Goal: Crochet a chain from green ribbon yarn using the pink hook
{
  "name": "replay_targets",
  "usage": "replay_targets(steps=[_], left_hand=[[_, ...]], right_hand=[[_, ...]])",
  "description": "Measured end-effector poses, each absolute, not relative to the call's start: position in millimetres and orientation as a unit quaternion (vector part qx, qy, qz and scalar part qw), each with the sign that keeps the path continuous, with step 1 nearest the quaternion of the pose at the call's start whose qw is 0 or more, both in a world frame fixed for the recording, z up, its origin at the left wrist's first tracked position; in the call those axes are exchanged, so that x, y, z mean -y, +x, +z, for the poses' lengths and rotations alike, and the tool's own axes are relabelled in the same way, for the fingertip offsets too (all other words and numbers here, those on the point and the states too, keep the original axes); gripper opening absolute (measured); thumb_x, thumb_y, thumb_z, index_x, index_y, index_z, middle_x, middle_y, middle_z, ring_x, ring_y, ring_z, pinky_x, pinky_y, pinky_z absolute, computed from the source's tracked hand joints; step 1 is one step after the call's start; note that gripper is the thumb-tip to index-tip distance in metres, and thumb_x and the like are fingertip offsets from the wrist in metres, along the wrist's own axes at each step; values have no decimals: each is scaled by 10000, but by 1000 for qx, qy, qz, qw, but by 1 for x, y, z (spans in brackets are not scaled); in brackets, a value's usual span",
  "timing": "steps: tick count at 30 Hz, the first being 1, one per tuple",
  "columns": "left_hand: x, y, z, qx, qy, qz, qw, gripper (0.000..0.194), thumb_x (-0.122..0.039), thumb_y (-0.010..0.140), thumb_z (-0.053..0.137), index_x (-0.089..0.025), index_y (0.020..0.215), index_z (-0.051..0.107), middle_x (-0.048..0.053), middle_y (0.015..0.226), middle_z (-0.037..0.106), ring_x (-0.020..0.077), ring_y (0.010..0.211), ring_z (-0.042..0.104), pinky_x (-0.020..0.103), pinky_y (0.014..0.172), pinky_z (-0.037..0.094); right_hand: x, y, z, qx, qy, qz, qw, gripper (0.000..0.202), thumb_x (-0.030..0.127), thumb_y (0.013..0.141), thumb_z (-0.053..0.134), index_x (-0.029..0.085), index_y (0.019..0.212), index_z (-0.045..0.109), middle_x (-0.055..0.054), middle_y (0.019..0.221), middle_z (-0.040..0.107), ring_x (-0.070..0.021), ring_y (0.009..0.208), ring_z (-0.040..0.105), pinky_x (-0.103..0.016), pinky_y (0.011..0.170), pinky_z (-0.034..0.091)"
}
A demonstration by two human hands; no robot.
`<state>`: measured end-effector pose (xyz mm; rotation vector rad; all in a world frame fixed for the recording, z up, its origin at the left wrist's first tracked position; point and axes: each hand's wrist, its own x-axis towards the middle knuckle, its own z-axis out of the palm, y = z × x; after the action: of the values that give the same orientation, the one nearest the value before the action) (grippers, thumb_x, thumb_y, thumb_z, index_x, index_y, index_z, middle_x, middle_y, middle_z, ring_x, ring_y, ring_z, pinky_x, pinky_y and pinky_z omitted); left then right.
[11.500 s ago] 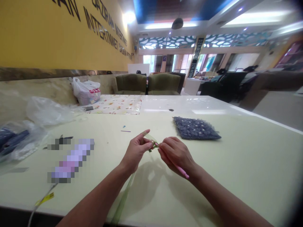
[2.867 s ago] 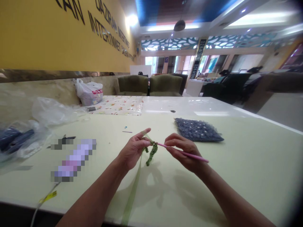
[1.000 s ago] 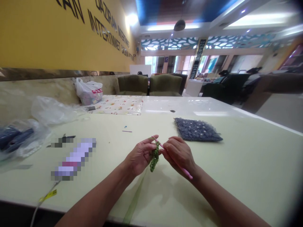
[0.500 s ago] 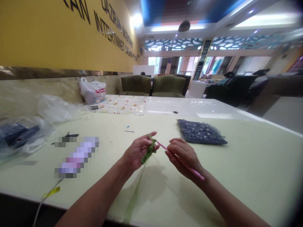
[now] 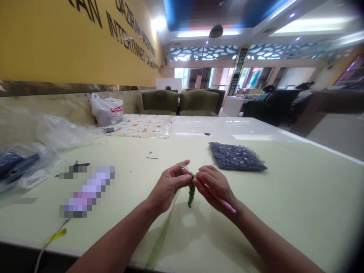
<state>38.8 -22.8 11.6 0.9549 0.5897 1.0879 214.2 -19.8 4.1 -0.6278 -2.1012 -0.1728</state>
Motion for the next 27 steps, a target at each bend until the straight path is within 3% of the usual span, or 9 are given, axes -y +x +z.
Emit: replay_targets(steps=[7, 12, 16, 22, 27], left_hand=[[23, 41, 9, -292, 410, 505, 701, 622, -82, 673, 768, -174, 1265, 602, -31, 756, 617, 98, 753, 562, 275, 859, 409], [20, 39, 9, -269, 378, 462, 756, 653, -53, 666, 757, -172, 1285, 585, -29, 775, 624, 97, 751, 584, 272, 844, 416], [20, 40, 10, -297, 401, 484, 719, 698, -40, 642, 766, -168, 1301, 574, -37, 732, 620, 89, 717, 562, 247, 788, 421], [26, 47, 9, -303, 330, 513, 732, 578, -38, 687, 708, -128, 1246, 594, -40, 698, 604, 72, 664, 554, 213, 749, 452], [23, 42, 15, -276, 300, 474, 781, 517, -10, 716, 642, -116, 1220, 596, 5, 789, 649, 67, 670, 593, 176, 709, 473]], right_hand=[[18, 215, 4, 866, -264, -89, 415, 169, 136, 914, 527, 205, 767, 481, 15, 666, 508, -123, 607, 448, -288, 703, 431], [16, 217, 6, 867, -246, -91, 424, 145, 165, 925, 525, 197, 786, 503, 3, 691, 527, -131, 645, 479, -287, 736, 437], [16, 216, 7, 876, -271, -120, 381, 210, 191, 942, 498, 191, 732, 501, 9, 665, 516, -126, 619, 456, -275, 698, 407], [28, 201, 4, 821, -337, -265, 378, 254, 143, 913, 512, 191, 664, 486, 9, 603, 472, -139, 582, 389, -294, 665, 374], [30, 200, 0, 815, -308, -253, 420, 221, 106, 876, 562, 196, 696, 472, 15, 603, 485, -136, 585, 415, -297, 667, 390]])
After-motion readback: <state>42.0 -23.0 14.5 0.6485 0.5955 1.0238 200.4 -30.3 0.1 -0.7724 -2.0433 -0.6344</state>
